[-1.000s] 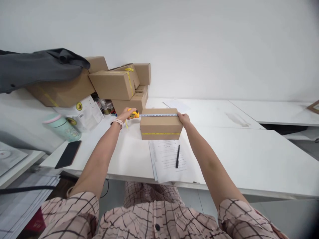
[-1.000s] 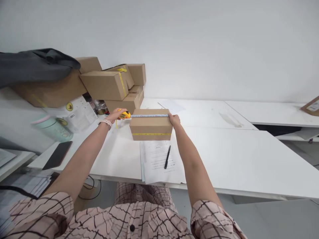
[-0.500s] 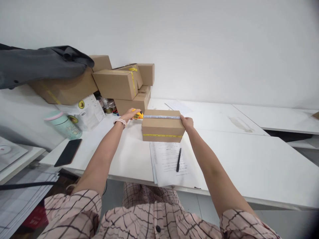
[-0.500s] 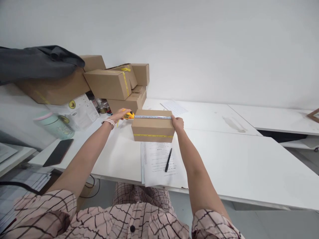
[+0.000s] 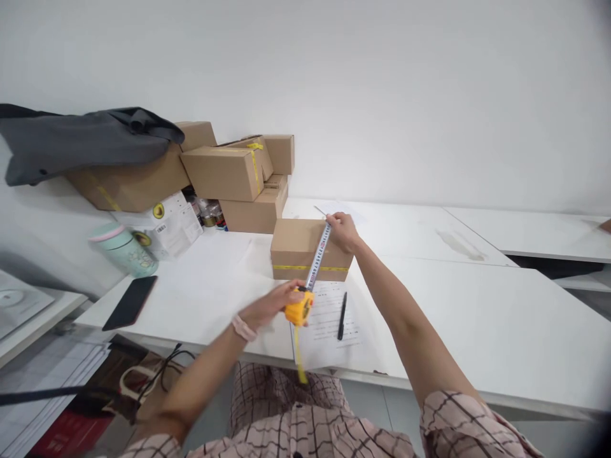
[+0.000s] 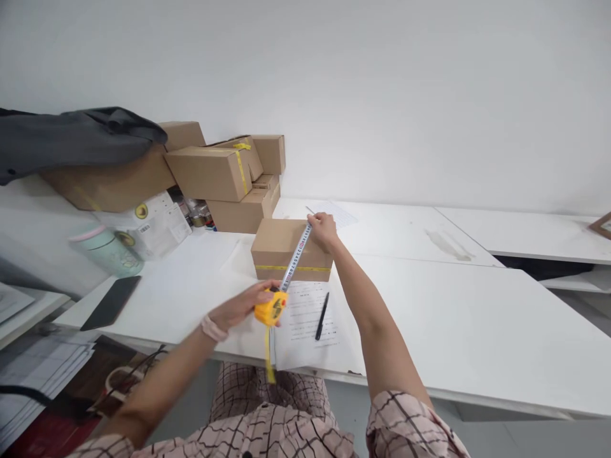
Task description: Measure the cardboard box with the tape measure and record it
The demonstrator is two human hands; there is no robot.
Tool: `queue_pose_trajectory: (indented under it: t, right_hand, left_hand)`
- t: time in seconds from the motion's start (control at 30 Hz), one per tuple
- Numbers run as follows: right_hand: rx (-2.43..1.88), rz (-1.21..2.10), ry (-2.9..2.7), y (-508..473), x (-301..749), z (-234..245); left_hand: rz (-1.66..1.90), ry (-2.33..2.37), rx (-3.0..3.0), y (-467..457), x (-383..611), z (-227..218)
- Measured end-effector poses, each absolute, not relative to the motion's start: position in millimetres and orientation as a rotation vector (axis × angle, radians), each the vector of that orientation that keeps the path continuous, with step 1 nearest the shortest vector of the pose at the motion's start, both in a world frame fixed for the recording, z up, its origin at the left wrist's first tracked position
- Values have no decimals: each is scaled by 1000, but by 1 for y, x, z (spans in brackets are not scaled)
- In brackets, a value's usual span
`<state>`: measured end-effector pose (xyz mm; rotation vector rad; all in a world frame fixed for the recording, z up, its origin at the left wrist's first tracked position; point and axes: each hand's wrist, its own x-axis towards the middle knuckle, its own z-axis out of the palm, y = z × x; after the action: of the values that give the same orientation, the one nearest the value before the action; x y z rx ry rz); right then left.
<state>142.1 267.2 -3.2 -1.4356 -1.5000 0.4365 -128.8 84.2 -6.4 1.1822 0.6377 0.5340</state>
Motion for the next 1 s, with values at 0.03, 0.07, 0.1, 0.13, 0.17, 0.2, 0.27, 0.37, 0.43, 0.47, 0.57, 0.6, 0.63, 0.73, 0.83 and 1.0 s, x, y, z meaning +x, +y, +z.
queue_pose_trajectory:
  t: [0.03,0.07,0.1,0.13,0.17,0.2,0.27,0.37,0.43,0.47,0.57,0.6,0.63,0.73,0.83,1.0]
  right_hand:
    - [-1458,445,-1543,272,135,-2]
    - [-1488,444,-1572,278,128,-2]
    - [-1526,438,-1592,284,123,-1]
    - [-1573,428,-1607,291,119,0]
    - [-1624,415,-1619,297,116,1]
    - [-1679,402,-1623,303,114,2]
    - [-1788,394,-1611,311,112,6]
    - [-1874,416,-1590,316,111,10]
    - [-1877,430,-1601,315,110,10]
    - [-1868,439,-1609,314,110,10]
    - [-1851,464,-1634,309,111,9]
    - [-1854,470,-1636,308,111,9]
    - [-1863,475,-1631,307,111,10]
    - [-1884,492,-1603,304,111,11]
    - [-1866,505,-1601,301,109,10]
    - [-1714,585,-1506,303,117,13]
  left_hand:
    - [599,609,1093,74,-116,-15]
    - [671,610,1034,70,-104,-21]
    - [736,620,992,70,-93,-24]
    - [783,639,966,73,-84,-24]
    - [815,664,950,80,-77,-22]
    - [828,686,937,88,-71,-18]
    - [824,725,916,103,-62,-10]
    - [802,783,887,117,-54,-4]
    - [797,803,888,119,-50,-4]
    - [799,804,896,119,-49,-5]
    - [799,802,893,117,-47,-6]
    - [796,807,883,117,-47,-6]
    - [792,813,874,118,-47,-5]
    - [793,810,861,121,-47,-5]
    - [792,797,860,124,-45,-6]
    - [804,823,956,115,-49,-3]
